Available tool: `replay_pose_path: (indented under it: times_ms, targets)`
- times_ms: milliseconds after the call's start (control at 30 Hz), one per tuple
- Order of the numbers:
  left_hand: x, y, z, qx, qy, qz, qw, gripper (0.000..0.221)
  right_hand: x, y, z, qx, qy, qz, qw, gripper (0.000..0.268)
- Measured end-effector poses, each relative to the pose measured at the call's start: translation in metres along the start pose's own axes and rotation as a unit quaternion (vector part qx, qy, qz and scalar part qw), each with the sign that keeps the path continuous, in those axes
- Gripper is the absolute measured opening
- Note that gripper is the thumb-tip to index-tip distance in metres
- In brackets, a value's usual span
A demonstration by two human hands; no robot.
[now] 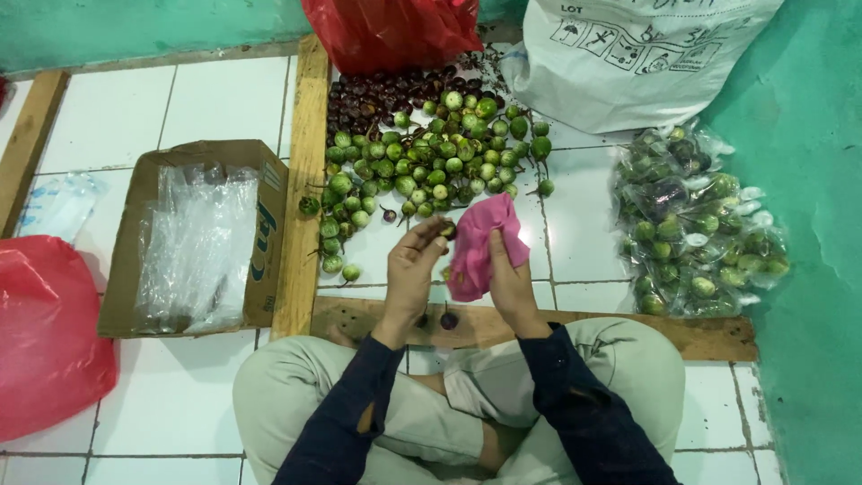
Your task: Cleaning small green fruits by wiping them individually with a cloth while sitting on the floor
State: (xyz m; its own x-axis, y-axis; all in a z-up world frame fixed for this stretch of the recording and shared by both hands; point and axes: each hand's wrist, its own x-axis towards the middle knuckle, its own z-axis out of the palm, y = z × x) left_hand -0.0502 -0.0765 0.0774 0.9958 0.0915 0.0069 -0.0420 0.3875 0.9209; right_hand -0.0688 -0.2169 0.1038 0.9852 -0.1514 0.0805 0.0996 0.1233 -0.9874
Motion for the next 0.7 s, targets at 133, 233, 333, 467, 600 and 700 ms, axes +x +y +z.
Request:
replay_pose_path:
  times_ms: [133,233,333,467,600,700]
  targets:
    - [-0.016,-0.001,0.017,0.003,-0.024,0.001,1.000,0.036,-0.005,0.013,0.005,-0.006,-0.028,-0.001,1.000,0.032]
    - [-0.012,-0.022,0.002,0.104,-0.044,0.055,0.992,0.039,-0.007,0.013,0.010,-0.046,-0.023,-0.018,0.999,0.022]
    - [-0.011,-0.031,-0.003,0.129,-0.035,0.077,0.988,0.038,-0.001,0.046,0.001,-0.077,0.001,-0.024,0.997,0.013]
    - [-0.013,-0.032,-0.001,0.140,-0.029,0.079,0.987,0.033,-0.003,0.055,-0.003,-0.083,0.037,-0.044,0.995,0.020]
    - [-0.017,-0.029,0.004,0.118,-0.011,0.053,0.992,0.034,-0.008,0.048,0.004,-0.066,0.057,-0.066,0.994,0.025]
    - [-0.011,-0.037,-0.001,0.067,-0.001,0.029,0.997,0.034,-0.013,0.052,0.007,-0.041,0.057,-0.050,0.996,0.022]
